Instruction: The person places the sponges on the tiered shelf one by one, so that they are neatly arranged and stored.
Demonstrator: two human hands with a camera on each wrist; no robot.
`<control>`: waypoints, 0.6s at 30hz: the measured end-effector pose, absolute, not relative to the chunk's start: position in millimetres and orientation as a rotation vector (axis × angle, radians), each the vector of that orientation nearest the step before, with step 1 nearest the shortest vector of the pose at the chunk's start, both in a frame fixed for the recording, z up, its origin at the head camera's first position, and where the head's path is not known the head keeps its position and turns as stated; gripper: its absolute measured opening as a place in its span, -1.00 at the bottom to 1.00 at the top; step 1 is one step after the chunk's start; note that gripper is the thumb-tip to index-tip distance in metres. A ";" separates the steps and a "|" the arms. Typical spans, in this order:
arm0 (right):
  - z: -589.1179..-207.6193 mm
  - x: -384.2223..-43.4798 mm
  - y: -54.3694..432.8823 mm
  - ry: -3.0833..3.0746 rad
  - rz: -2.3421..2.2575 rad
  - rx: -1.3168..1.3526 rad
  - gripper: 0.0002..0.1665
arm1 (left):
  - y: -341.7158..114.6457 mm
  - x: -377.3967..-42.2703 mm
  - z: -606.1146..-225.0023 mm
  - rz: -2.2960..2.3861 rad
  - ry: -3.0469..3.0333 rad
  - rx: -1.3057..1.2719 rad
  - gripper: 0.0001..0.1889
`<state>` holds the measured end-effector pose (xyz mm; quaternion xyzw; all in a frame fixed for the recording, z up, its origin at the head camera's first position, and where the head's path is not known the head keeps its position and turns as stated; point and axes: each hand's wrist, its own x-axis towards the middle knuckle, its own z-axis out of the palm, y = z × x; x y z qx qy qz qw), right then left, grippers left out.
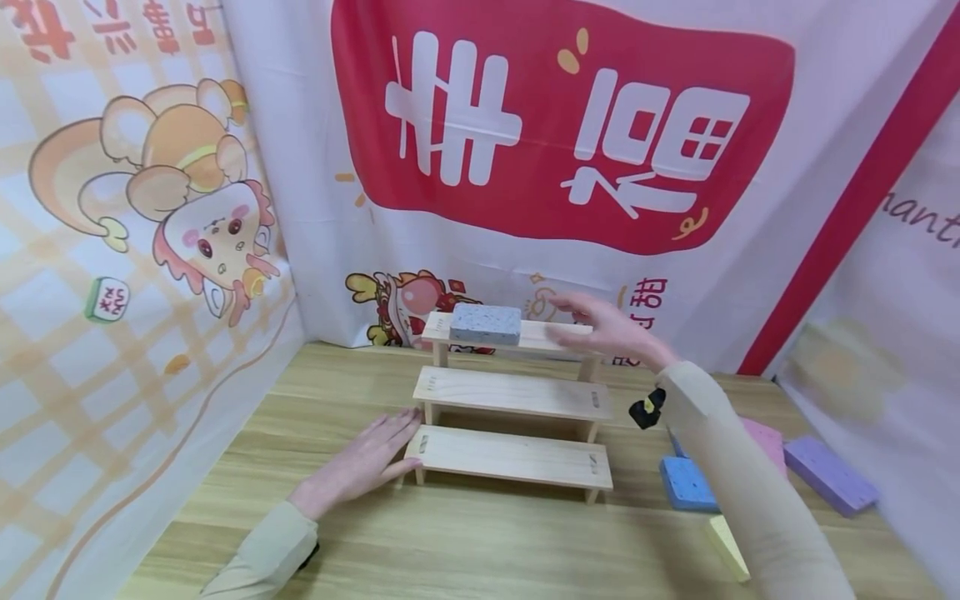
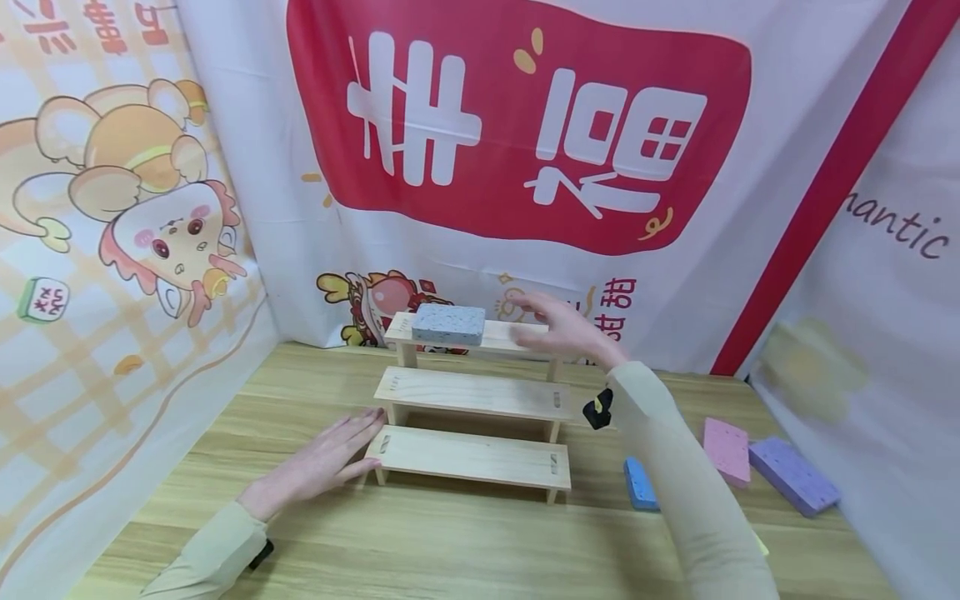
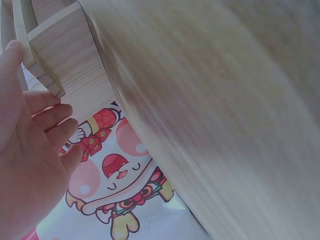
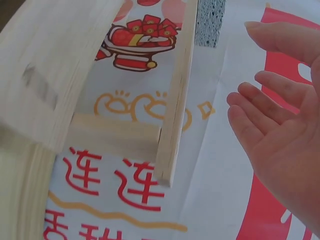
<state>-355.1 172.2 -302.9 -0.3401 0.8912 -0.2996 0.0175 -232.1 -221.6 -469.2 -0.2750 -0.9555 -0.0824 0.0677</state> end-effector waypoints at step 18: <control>-316.8 -329.8 225.8 2.843 -1.025 -1.036 -0.23 | -221.3 -232.2 -470.9 -0.217 -2.835 -0.851 -0.24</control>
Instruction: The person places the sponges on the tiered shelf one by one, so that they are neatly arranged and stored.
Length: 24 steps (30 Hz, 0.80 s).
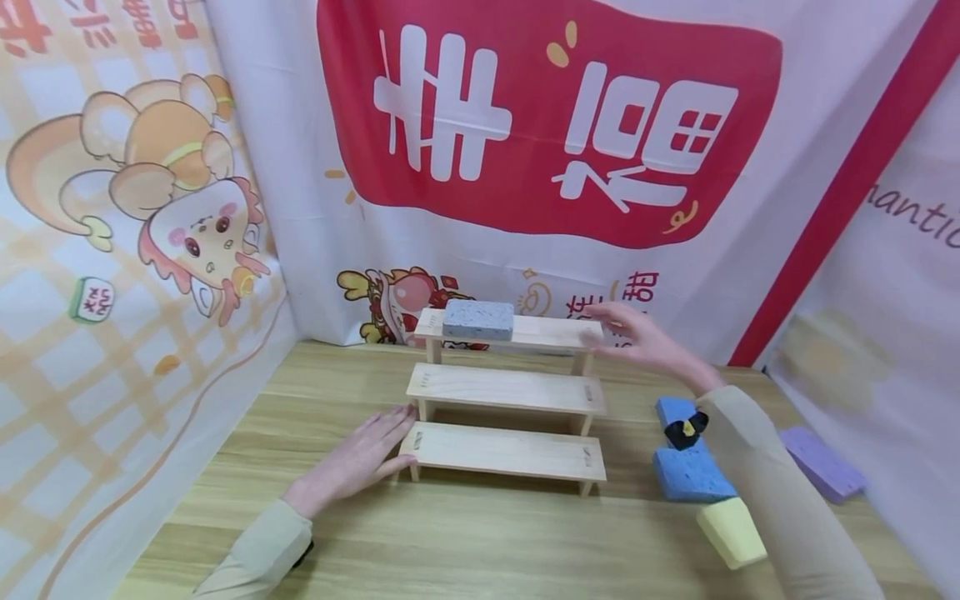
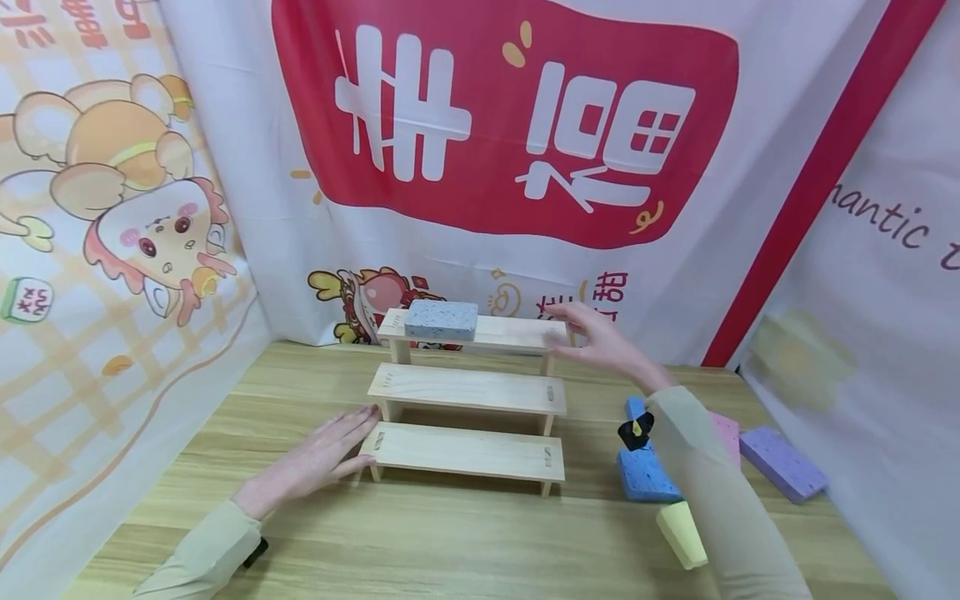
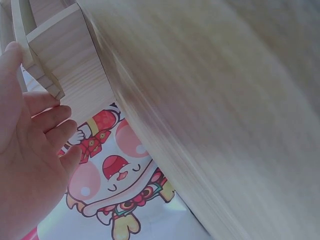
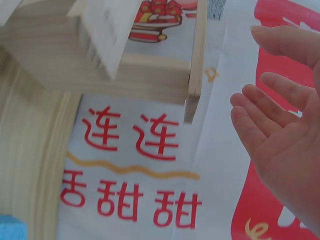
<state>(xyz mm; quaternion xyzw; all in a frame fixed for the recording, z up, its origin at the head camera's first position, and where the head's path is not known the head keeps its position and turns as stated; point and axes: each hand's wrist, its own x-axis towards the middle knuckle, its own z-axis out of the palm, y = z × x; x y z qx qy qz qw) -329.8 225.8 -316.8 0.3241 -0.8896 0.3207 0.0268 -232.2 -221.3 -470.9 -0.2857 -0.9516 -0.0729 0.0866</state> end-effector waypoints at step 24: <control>-345.3 -284.8 320.9 -2.809 1.052 0.703 -0.17 | -220.9 -234.5 -469.9 -0.218 -2.871 -0.845 -0.22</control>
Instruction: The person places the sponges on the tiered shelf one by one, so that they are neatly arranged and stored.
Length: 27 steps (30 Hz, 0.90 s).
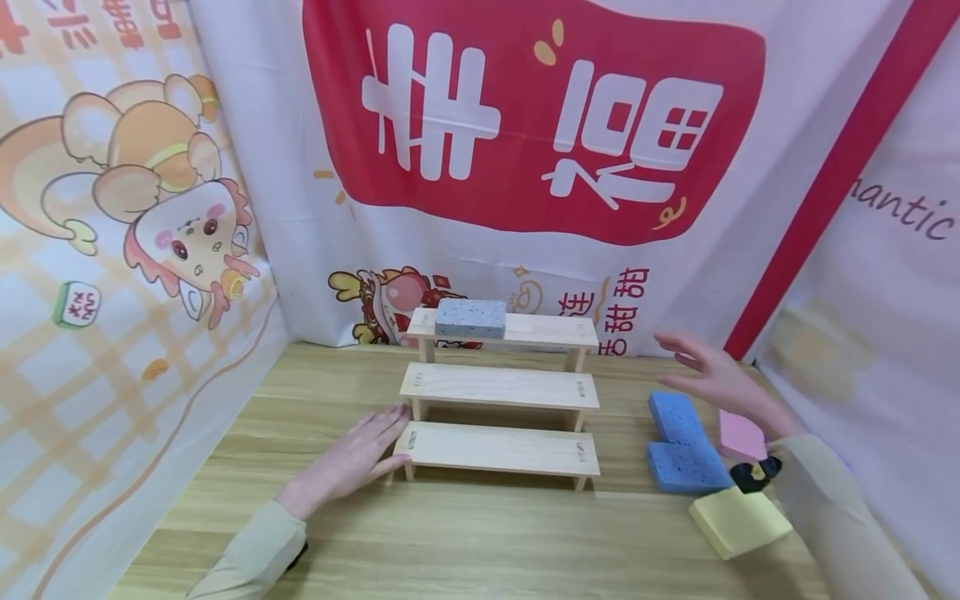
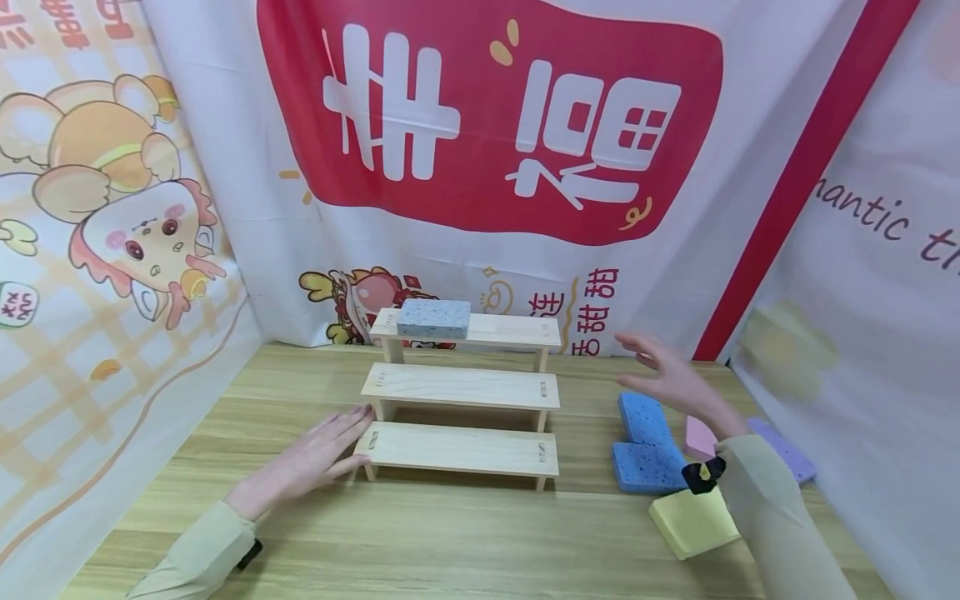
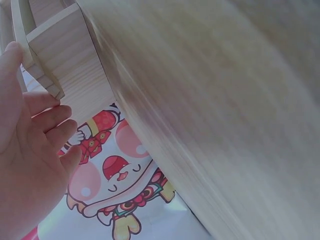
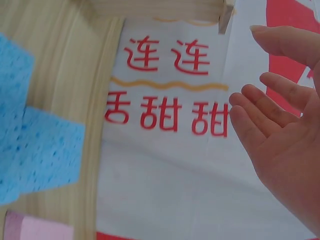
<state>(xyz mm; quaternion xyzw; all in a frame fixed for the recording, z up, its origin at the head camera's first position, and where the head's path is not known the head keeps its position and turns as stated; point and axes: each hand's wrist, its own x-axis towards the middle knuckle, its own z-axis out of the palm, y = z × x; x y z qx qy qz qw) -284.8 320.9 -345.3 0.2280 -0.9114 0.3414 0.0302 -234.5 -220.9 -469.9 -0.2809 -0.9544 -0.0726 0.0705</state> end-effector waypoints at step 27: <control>-389.4 -250.5 429.8 -2.673 1.028 0.637 -0.25 | -221.3 -233.9 -471.4 -0.234 -2.845 -0.845 -0.22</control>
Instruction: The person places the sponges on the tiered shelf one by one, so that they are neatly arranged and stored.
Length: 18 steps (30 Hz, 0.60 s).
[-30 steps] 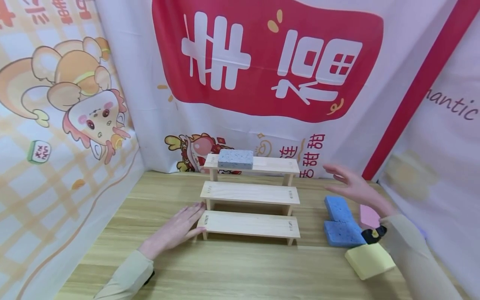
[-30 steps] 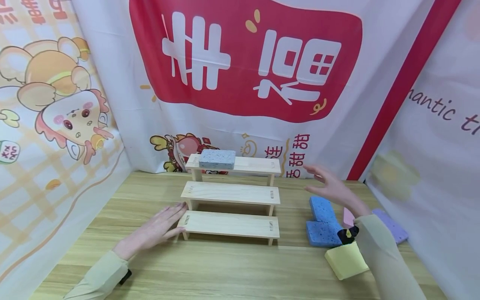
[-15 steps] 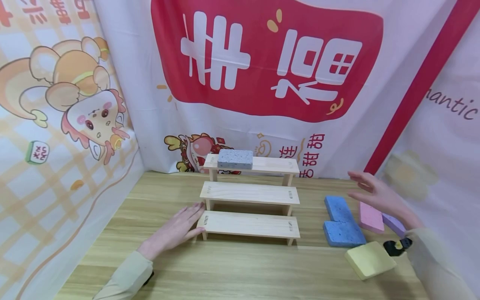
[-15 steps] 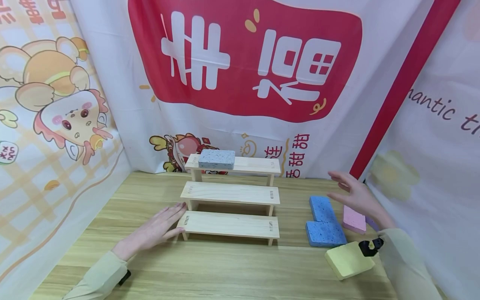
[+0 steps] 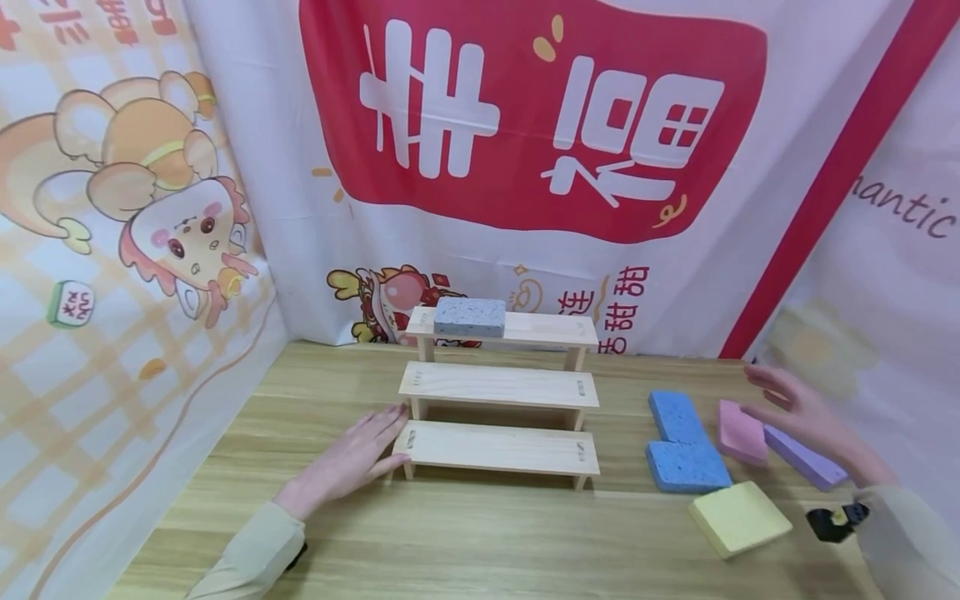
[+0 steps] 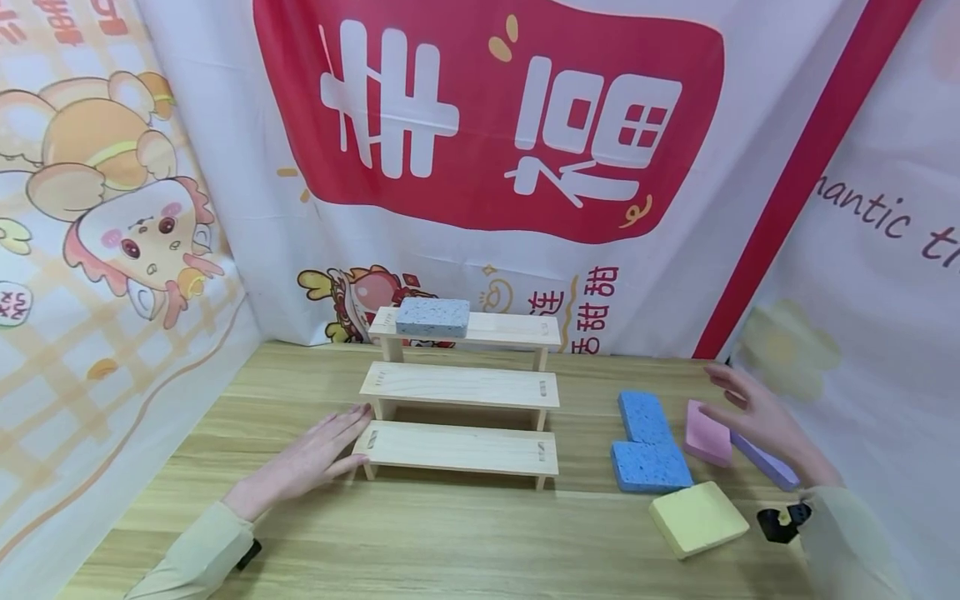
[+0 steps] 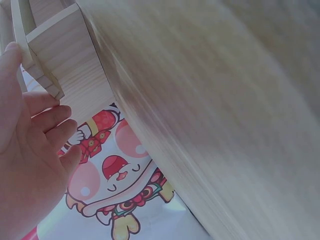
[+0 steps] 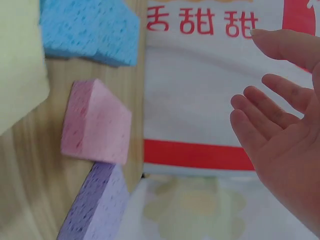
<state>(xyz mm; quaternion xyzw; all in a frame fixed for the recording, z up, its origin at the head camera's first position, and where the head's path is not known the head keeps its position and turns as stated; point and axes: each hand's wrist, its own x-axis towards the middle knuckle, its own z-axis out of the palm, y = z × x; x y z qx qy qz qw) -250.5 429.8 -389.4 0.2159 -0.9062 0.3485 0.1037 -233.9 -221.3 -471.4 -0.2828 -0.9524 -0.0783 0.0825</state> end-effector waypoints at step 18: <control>-421.6 -228.9 488.9 -2.688 1.025 0.450 -0.34 | -221.6 -234.8 -471.2 -0.225 -2.846 -0.846 -0.22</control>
